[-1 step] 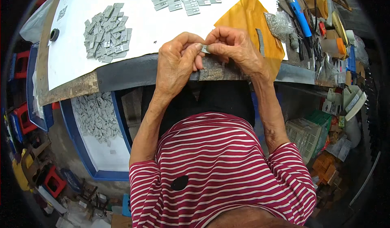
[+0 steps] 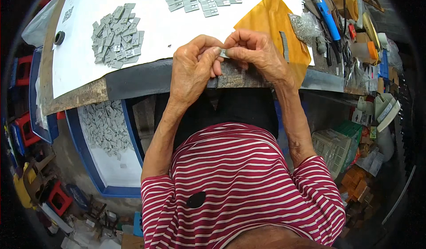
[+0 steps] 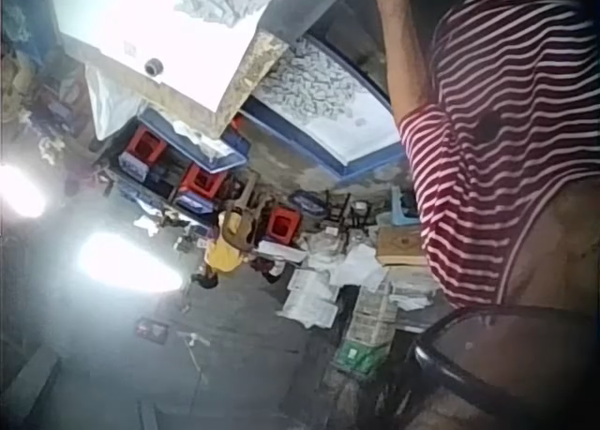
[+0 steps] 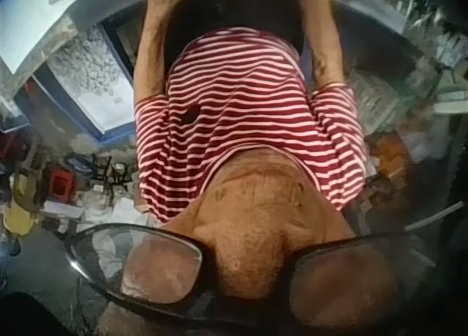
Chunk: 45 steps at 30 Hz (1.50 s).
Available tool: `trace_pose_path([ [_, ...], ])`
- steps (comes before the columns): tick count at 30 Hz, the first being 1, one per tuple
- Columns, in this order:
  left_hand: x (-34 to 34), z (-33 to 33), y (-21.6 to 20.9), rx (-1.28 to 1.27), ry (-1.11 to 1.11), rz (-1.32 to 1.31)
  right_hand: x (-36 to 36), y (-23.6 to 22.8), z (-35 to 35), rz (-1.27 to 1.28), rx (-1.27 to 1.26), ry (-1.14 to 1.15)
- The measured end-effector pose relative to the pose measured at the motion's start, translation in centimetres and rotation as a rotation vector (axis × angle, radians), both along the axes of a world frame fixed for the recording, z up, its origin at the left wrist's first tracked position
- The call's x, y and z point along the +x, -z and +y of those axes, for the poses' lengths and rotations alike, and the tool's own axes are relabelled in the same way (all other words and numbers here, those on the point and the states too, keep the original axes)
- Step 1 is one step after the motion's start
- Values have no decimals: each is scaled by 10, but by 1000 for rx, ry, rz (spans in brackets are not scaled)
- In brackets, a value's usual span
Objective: Assembling and organizing small grey rectangular components on a workbench.
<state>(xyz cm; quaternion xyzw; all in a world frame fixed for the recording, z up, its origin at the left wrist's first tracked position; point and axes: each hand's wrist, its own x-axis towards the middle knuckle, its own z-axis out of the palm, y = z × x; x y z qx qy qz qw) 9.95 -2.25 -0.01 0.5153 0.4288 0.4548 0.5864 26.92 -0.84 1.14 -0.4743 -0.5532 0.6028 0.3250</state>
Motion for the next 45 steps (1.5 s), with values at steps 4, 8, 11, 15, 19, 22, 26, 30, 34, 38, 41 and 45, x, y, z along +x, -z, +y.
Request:
trace_pose_path([
  [4, -1, 1, -1, -23, 3, -29, -4, 3, -2, 81, -19, 34],
  [8, 0, 1, -1, -19, 0, -24, -5, 1, -2, 76, -25, 59],
  [11, 0, 0, -1, -23, 2, -17, -4, 0, -1, 85, -44, 42],
  [15, -2, 1, -5, 27, 22, 40, -2, -1, 0, 87, -38, 56],
  [19, -5, 2, -8, 293, 43, 321, -1, -8, 2, 76, -24, 68],
  [22, -6, 3, -4, 423, 6, 392, -3, -8, 2, 82, -15, 70],
  [26, -6, 4, -3, 444, -3, 420, -1, -5, 1, 114, 26, 89],
  [30, -8, 4, -3, 430, 5, 410, 0, -5, 0, 146, 8, 68],
  [34, -10, 5, -6, 403, 16, 394, -2, -6, -1, 149, -8, 82],
  [38, -11, 6, -7, 420, 18, 398, -3, -9, 0, 75, 29, 77],
  [41, -11, 6, -7, 416, 27, 408, -3, -8, 0, 62, 72, 66],
  [45, -11, 5, -7, 450, 25, 419, -4, -12, 0, 47, 88, 50],
])
